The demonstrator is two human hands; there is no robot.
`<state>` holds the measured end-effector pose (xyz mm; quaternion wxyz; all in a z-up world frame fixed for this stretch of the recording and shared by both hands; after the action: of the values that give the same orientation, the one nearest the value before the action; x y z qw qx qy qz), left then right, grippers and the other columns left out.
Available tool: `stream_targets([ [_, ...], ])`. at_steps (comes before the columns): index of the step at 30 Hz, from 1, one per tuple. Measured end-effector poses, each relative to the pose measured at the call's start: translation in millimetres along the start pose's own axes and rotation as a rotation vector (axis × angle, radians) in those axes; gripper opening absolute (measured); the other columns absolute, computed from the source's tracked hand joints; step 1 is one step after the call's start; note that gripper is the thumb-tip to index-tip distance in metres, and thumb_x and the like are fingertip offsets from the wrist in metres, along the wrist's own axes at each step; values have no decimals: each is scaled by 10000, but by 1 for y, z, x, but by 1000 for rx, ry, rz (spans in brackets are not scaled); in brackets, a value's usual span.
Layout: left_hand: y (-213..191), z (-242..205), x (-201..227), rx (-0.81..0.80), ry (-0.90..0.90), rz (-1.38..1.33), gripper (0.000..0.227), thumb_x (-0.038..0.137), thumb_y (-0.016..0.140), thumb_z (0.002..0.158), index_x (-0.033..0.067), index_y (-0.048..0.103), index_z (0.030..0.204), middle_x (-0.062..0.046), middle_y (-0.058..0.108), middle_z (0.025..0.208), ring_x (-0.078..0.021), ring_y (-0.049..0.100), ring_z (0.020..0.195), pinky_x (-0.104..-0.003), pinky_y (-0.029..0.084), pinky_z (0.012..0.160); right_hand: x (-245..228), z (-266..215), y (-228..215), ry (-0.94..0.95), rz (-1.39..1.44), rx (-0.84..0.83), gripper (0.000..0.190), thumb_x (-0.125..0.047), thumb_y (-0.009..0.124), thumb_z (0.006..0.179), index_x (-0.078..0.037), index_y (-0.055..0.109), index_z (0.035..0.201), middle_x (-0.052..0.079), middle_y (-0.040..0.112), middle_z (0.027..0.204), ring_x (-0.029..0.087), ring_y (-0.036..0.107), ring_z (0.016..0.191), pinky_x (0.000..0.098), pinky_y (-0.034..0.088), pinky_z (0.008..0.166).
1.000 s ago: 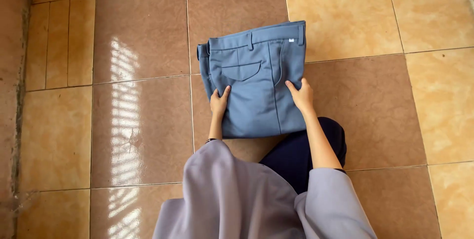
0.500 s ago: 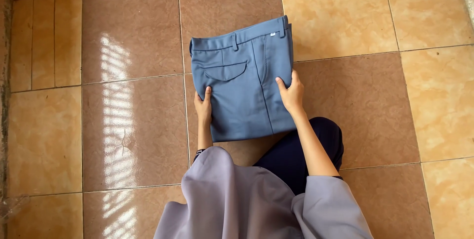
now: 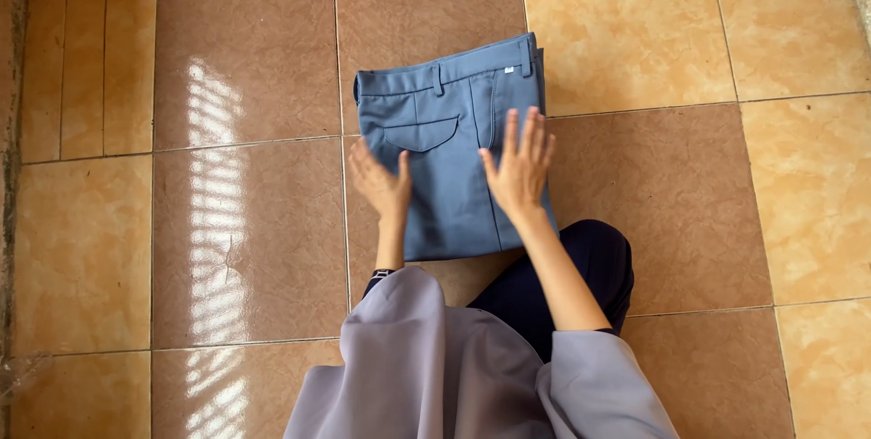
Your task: Folding a pile of blue pants into neat rectangles and stacking them on the floor.
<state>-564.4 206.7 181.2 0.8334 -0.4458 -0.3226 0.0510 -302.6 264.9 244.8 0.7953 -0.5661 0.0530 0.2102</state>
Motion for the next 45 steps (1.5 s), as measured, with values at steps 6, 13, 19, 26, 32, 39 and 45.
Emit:
stream_targets([
  [6, 85, -50, 54, -499, 322, -78, 704, 493, 462, 1044, 226, 229, 1652, -141, 143, 1718, -366, 59, 1583, -581, 42, 1246, -54, -26, 82, -259, 23, -201, 694, -519, 377, 1070, -130, 284, 1637, 180, 197, 1703, 327, 104, 1585, 613, -14, 1222],
  [13, 100, -45, 34, -605, 235, -81, 778, 645, 399, 1028, 254, 172, 1660, -111, 93, 1727, -294, 87, 1590, -519, 42, 1274, 2, -45, 93, -328, -37, -142, 697, -496, 408, 1054, -166, 255, 1649, 191, 165, 1704, 330, 136, 1572, 563, 78, 1246],
  [19, 98, -43, 29, -603, 177, -57, 855, 710, 400, 989, 244, 150, 1660, -128, 47, 1726, -313, 47, 1594, -525, 23, 1277, 54, -50, 90, -201, 18, -338, 907, -688, 333, 1004, -95, 117, 1656, 175, 102, 1716, 305, 87, 1587, 481, 44, 1280],
  [26, 100, -53, 9, -558, 42, 39, 834, 725, 343, 1005, 260, 127, 1663, -125, 47, 1723, -337, 26, 1585, -589, -7, 1251, 61, -52, 72, -122, -5, -393, 905, -720, 311, 1001, -131, 128, 1662, 145, 82, 1723, 327, 76, 1581, 497, 120, 1272],
  [32, 76, -62, 51, -475, 73, 1, 786, 639, 392, 1017, 204, 215, 1648, -201, 152, 1695, -417, 82, 1566, -660, 44, 1222, 74, -47, 50, -27, 28, -389, 826, -635, 302, 1049, -96, 150, 1656, 191, 77, 1714, 356, 98, 1574, 550, 147, 1256],
  [39, 67, -94, 173, -373, 380, -100, 770, 569, 449, 1001, 135, 297, 1619, -255, 269, 1649, -468, 192, 1539, -694, 107, 1199, 115, -52, 4, 131, 27, -364, 810, -639, 280, 1059, -125, 129, 1666, 212, 86, 1708, 373, 101, 1574, 624, 92, 1233],
  [45, 71, -157, 276, -401, 539, -201, 757, 528, 456, 994, 169, 268, 1633, -267, 190, 1675, -468, 141, 1556, -688, 118, 1201, 185, -82, -59, 269, -29, -244, 770, -553, 380, 1063, -107, 177, 1657, 276, 175, 1673, 417, 182, 1553, 677, 159, 1198],
])
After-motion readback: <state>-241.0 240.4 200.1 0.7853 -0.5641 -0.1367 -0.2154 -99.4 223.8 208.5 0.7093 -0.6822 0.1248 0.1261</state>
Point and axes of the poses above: each hand's wrist, its own z-axis towards the middle knuckle, its own y-axis out of the palm, x = y × z, the point moved 9 cm from there along z, towards the middle knuckle
